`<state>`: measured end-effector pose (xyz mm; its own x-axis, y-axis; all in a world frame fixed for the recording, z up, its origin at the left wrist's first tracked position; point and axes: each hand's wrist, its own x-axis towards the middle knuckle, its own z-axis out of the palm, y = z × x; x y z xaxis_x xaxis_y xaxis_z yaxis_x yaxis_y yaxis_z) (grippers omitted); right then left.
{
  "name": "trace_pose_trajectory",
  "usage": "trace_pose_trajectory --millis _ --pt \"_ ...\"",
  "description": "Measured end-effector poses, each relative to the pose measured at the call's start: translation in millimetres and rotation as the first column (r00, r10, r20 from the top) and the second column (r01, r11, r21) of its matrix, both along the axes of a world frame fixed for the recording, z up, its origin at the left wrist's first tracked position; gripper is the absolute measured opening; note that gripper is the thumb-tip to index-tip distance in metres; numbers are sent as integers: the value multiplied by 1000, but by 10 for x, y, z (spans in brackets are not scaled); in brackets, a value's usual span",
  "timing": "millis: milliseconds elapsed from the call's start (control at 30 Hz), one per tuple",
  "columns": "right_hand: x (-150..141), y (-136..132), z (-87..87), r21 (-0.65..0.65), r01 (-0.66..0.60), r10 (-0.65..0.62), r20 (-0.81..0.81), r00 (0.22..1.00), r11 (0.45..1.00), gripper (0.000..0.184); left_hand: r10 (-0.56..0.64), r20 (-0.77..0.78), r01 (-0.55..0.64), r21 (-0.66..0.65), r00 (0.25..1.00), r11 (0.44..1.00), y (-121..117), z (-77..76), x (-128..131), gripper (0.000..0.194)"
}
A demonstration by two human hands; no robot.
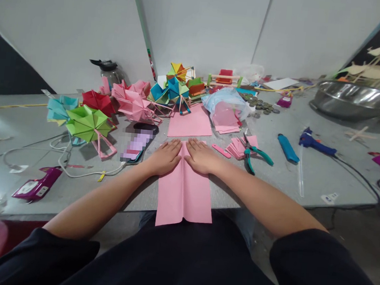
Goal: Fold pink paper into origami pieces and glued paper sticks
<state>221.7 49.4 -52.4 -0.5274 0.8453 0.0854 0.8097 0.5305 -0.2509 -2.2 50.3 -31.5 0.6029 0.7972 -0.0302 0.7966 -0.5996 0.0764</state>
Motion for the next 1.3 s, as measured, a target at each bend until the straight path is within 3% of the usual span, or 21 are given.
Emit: trace_pose_trajectory --millis 300,633,933,1300 --pt "-24 -25 15 16 0 -1 30 1000 1000 79 40 -27 -40 18 999 999 -38 69 32 69" --pt "81 163 127 17 -91 91 37 995 996 70 -19 -64 19 -1 998 1000 83 132 -39 76" --pt "-33 92 59 13 8 -9 55 998 1000 74 15 -84 -16 -16 996 1000 17 170 27 77" --pt "-134 4 106 -1 101 -101 93 991 995 76 44 -93 -44 -1 995 999 -13 174 66 75"
